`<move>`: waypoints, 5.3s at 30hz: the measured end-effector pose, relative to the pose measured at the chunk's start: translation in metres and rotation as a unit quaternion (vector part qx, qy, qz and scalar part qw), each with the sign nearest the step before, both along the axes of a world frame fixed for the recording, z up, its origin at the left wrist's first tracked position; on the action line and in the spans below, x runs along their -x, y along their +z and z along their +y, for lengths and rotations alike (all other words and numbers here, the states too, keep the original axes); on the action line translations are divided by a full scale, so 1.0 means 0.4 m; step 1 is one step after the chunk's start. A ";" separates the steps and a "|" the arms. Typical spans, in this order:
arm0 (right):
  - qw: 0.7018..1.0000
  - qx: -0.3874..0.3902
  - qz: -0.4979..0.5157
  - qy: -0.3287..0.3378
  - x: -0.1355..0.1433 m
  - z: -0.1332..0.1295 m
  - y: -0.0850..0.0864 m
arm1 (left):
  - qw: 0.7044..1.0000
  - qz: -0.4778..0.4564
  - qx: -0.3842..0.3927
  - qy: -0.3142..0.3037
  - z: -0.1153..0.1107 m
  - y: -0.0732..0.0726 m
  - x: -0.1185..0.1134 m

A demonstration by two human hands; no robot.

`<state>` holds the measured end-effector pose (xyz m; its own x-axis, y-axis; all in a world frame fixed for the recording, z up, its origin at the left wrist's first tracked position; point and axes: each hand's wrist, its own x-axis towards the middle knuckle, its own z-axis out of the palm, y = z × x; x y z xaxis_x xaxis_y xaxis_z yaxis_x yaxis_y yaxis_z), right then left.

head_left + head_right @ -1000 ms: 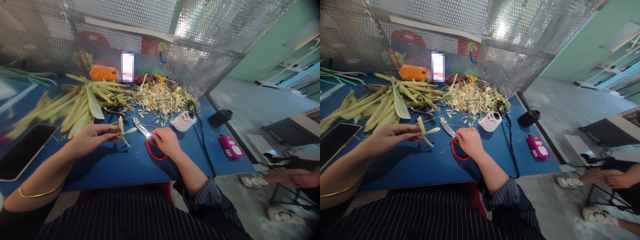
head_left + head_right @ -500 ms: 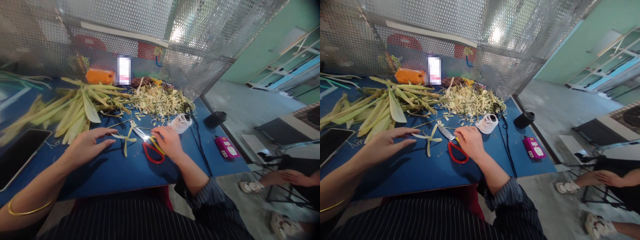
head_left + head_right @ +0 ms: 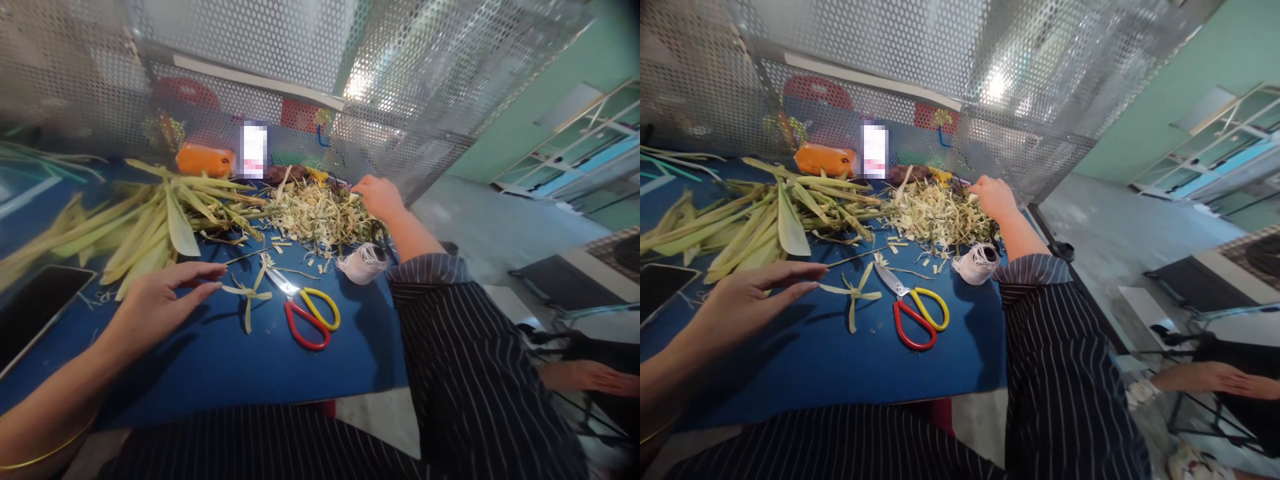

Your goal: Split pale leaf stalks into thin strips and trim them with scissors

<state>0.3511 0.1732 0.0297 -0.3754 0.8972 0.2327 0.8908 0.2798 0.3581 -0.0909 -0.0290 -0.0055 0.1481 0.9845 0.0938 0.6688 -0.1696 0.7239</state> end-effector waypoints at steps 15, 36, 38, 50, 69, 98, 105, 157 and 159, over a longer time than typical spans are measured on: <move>0.998 -0.008 -0.022 -0.053 -0.020 0.014 -0.060 | 0.998 -0.004 0.056 0.000 0.005 0.010 -0.010; 0.728 0.099 0.667 0.123 0.318 -0.372 -0.006 | 0.980 -0.191 0.025 -0.040 0.009 0.059 -0.123; 0.717 0.140 0.671 0.130 0.379 -0.428 -0.018 | 0.977 -0.204 0.033 -0.059 0.011 0.067 -0.152; 0.723 0.158 0.661 0.124 0.494 -0.490 -0.134 | 0.988 -0.101 -0.030 -0.109 0.018 -0.002 -0.152; 0.880 0.066 0.470 0.001 0.414 -0.345 -0.086 | 0.992 -0.048 -0.095 -0.074 0.017 -0.011 -0.157; 0.782 -0.174 0.588 0.113 0.449 0.133 -0.002 | 0.983 -0.144 -0.118 -0.002 0.045 -0.040 -0.145; 0.703 -0.113 0.689 0.138 0.429 -0.090 0.009 | 0.967 -0.218 -0.132 0.021 0.071 -0.047 -0.149; 0.537 0.093 0.838 0.009 0.444 -0.400 -0.141 | 0.980 -0.185 -0.062 -0.028 0.044 -0.019 -0.221; 0.518 0.130 0.845 0.008 0.438 -0.397 -0.137 | 0.980 -0.187 -0.058 -0.028 0.046 -0.016 -0.219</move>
